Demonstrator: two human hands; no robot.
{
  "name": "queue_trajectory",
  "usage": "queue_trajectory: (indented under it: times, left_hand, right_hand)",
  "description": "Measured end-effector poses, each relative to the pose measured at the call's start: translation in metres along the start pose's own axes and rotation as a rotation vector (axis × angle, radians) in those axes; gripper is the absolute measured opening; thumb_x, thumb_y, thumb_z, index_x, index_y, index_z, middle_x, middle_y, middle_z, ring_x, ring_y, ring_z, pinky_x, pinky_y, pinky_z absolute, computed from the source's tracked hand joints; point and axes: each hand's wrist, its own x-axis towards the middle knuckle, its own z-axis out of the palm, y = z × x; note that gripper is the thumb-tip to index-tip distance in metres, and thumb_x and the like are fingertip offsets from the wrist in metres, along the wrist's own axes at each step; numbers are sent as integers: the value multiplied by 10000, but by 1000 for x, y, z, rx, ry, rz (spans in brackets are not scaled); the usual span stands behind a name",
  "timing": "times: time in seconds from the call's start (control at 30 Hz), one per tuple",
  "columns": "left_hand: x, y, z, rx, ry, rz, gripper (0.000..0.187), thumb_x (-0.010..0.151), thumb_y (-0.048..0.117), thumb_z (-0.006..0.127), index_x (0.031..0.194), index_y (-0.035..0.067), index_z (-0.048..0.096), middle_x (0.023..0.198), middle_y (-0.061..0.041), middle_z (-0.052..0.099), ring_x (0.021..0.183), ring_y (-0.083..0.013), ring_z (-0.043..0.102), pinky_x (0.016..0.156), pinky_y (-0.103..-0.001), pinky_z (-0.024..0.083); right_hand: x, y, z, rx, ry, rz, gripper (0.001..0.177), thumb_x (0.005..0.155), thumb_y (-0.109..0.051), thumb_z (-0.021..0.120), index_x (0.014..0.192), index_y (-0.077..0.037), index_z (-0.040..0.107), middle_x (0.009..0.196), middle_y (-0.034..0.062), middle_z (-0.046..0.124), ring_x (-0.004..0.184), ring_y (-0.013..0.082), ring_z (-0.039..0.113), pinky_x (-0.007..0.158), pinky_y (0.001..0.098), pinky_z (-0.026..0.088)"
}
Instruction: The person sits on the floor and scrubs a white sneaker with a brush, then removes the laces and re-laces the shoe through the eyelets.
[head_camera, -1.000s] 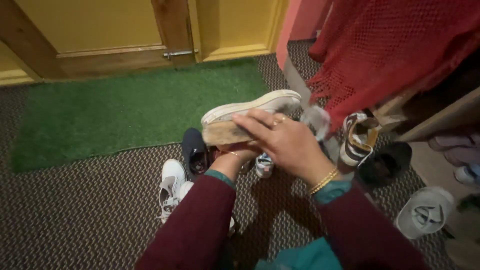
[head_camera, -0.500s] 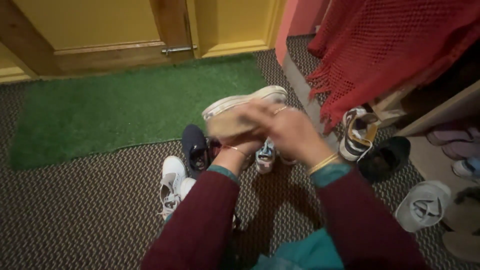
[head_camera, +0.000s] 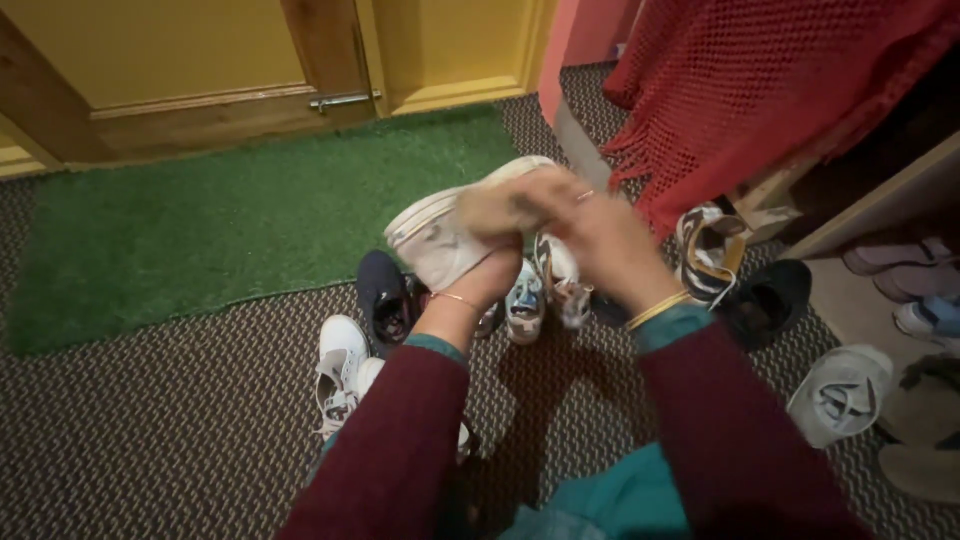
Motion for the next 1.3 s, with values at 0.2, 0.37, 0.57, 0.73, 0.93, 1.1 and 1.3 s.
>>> queue_trajectory:
  times: [0.2,0.37,0.57,0.73,0.93,1.1,1.3]
  left_hand:
    - [1,11,24,-100,198,232,513,1000,339,550,1441,83,496,1466,-157,499,1332,-274,445,1071,-420,379]
    - [2,17,33,-64,150,175,503,1019,323,513,1448,61,509,1457,-147,528,1371,-305,438,1149,-434,362]
    - [-10,32,-5,4,297,333,458,965,201,561,1419,150,589,1369,-175,620,1248,-357,569,1077,-430,427]
    - [-9,52,-23,109,-25,249,360,970,307,572,1299,184,655,1224,-140,677,1153,-282,633,1013,-398,488]
    - [-18,49,-20,-391,154,68,373,979,316,539,1293,124,601,1247,-156,637,1144,-328,596,955,-429,473]
    - [3,17,17,-178,207,248,356,945,263,552,1226,91,686,1188,-206,695,1140,-389,626,1045,-444,467]
    - [39,-30,54,-350,90,477,363,891,189,517,1145,5,697,1126,-222,707,1056,-362,650,909,-438,499]
  right_hand:
    - [0,-16,0,201,120,-43,532,969,-178,616,1464,-356,539,1375,79,626,1085,311,703,927,411,574]
    - [-6,-14,15,39,103,-259,560,986,-138,584,1470,-418,540,1423,26,648,1112,295,704,930,403,582]
    - [-1,15,-26,212,328,19,523,1036,-194,598,1518,-298,426,1467,134,588,1203,361,665,979,473,550]
    - [-20,-15,19,28,85,-305,623,976,-155,577,1543,-384,459,1393,60,662,906,317,732,749,441,591]
    - [-14,66,29,-100,14,256,566,1026,-227,593,1551,-372,442,1298,114,643,982,356,691,813,476,558]
    - [-21,98,15,260,402,292,563,1024,-220,617,1554,-217,428,1399,177,579,1232,385,616,978,439,500]
    - [-14,14,19,20,-199,368,578,999,-341,573,1534,-458,389,1369,7,625,958,380,703,837,473,561]
